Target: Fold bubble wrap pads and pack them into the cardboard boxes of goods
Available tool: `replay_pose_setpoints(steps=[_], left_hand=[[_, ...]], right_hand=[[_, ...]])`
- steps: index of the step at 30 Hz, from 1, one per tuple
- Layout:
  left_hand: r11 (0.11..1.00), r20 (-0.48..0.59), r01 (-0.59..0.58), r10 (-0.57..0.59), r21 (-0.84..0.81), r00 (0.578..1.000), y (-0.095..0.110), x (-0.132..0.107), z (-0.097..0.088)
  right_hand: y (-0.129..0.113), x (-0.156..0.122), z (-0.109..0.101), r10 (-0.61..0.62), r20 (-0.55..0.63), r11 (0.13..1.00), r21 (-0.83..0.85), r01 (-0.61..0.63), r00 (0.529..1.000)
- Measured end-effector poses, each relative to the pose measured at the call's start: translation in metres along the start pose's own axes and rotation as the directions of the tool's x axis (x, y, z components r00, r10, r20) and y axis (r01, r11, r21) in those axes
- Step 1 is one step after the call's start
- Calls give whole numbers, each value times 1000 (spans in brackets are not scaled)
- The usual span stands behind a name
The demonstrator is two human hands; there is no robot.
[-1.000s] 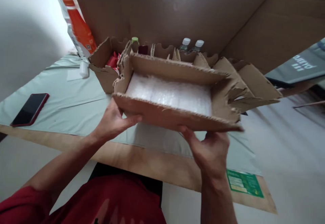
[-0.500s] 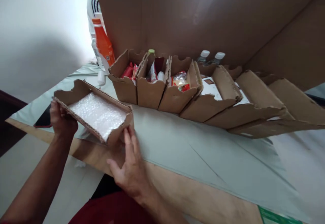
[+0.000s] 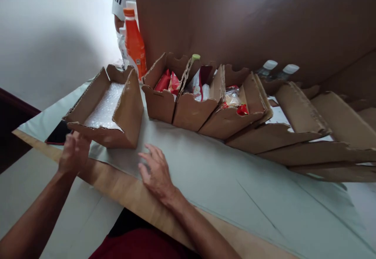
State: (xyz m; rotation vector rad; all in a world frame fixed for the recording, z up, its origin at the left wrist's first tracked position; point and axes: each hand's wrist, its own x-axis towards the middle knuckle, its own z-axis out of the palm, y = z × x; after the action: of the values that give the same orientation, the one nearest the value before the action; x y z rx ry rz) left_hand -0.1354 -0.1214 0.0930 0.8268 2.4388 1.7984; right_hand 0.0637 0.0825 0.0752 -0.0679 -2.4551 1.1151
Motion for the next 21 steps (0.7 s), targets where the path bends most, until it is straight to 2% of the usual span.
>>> replay_pose_setpoints(steps=[3, 5, 8, 11, 13, 16, 19, 21], left_hand=[[998, 5, 56, -56, -10, 998, -10, -12, 7], [993, 33, 117, -118, 16, 992, -13, 0, 13], [988, 147, 154, -150, -17, 978, -12, 44, 19], [988, 272, 111, -77, -112, 959, -5, 95, 23], [987, 302, 70, -23, -146, 953, -2, 119, 32], [994, 249, 14, 14, -110, 968, -2, 132, 57], [1000, 144, 17, -14, -20, 989, -11, 126, 85], [998, 74, 42, -45, 38, 996, -17, 119, 98]], right_hand=[[21, 0, -12, 44, -13, 999, -26, -44, 999], [27, -2, -13, 60, -18, 998, -35, -61, 998], [26, -5, -12, 73, -15, 996, -55, -73, 997], [23, -7, -12, 69, 18, 995, -75, -67, 997], [24, -7, -13, 69, 31, 994, -87, -66, 997], [25, -7, -13, 68, 36, 992, -106, -64, 997], [24, -7, -12, 64, 45, 992, -110, -59, 997], [23, -7, -12, 64, 51, 993, -104, -58, 997]])
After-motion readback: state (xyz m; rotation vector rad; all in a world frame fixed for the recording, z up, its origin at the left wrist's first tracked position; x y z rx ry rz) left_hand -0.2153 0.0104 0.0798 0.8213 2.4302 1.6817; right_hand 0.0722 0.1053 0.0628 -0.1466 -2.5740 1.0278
